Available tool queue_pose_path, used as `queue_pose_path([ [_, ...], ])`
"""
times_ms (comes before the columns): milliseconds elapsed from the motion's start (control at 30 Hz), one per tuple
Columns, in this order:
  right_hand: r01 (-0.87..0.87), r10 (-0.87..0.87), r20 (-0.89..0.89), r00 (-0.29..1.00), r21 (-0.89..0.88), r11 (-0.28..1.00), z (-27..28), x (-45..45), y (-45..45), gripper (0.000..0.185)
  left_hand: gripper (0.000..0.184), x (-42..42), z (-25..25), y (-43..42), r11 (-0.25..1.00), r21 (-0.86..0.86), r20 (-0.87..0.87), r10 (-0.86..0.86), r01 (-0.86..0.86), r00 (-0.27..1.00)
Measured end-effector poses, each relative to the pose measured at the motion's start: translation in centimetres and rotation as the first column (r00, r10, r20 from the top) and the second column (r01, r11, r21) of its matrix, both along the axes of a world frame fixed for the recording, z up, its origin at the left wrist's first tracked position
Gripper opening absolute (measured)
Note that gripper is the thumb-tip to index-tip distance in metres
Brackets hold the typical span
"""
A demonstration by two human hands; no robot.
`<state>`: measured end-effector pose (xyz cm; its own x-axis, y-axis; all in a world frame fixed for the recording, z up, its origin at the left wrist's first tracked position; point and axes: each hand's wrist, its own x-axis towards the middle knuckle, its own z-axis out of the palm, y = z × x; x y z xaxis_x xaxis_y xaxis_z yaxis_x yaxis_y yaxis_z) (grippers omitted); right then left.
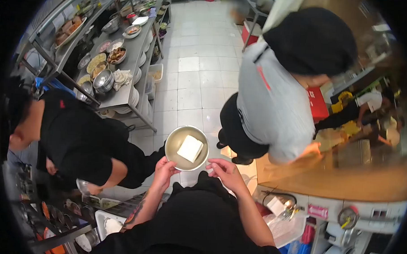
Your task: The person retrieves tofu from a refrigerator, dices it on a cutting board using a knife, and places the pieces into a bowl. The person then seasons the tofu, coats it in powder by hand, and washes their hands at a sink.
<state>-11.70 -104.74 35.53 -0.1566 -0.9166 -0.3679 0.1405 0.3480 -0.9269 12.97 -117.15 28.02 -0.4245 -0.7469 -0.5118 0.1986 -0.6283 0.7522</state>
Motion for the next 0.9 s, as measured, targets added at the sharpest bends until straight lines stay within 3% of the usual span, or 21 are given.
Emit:
queue_pose_path([
  [167,-0.144,0.130,-0.144,0.981,-0.086,0.986,1.5,-3.6,-16.2,0.031,0.011,-0.5,-0.3,-8.3,0.967,-0.057,0.052,0.252,-0.249,0.966],
  [233,-0.133,0.123,-0.110,0.986,-0.088,0.987,2.2,-5.3,-22.8,0.032,0.012,0.3,0.3,-11.7,0.945,-0.075,0.090,0.325,-0.319,0.941],
  [300,-0.004,-0.004,-0.088,0.996,-0.091,0.996,0.5,-7.0,-28.8,0.031,0.014,1.3,0.0,-15.4,0.915,-0.109,0.119,0.400,-0.389,0.909],
  [433,0.195,-0.195,-0.043,0.980,-0.007,0.981,-8.7,-12.8,-37.0,0.031,0.014,1.3,-2.1,-25.0,0.880,-0.135,0.245,0.475,-0.455,0.845],
  [467,0.217,-0.214,-0.082,0.973,0.028,0.976,-9.3,-14.2,-39.6,0.030,0.013,0.6,-2.3,-29.3,0.871,-0.116,0.209,0.491,-0.477,0.846],
  [533,0.278,-0.260,-0.196,0.946,0.075,0.958,-13.3,-16.8,-41.2,0.029,0.011,-0.7,-2.7,-36.1,0.876,-0.132,0.204,0.482,-0.464,0.852],
  [600,0.282,-0.215,-0.499,0.839,0.061,0.957,-17.3,-19.6,-41.5,0.029,0.007,-3.0,-2.1,-43.9,0.919,-0.168,0.185,0.384,-0.356,0.904],
  [633,0.271,-0.191,-0.570,0.799,0.058,0.961,-18.3,-20.8,-41.6,0.027,0.007,-4.3,-1.3,-48.1,0.919,-0.183,0.177,0.381,-0.350,0.907],
  [733,0.293,-0.133,-0.599,0.790,0.178,0.939,-15.4,-24.2,-45.2,0.030,0.009,-9.3,2.5,-60.1,0.962,-0.161,0.125,0.240,-0.220,0.963],
  [767,0.248,-0.078,-0.730,0.679,0.128,0.960,-19.3,-26.5,-45.2,0.032,0.009,-10.8,2.8,-63.6,0.963,-0.171,0.125,0.230,-0.208,0.965],
  [900,0.267,0.031,-0.686,0.727,0.324,0.907,-21.6,-31.4,-52.7,0.039,0.008,-17.6,1.9,-76.8,0.983,-0.171,0.074,0.088,-0.074,0.993],
])
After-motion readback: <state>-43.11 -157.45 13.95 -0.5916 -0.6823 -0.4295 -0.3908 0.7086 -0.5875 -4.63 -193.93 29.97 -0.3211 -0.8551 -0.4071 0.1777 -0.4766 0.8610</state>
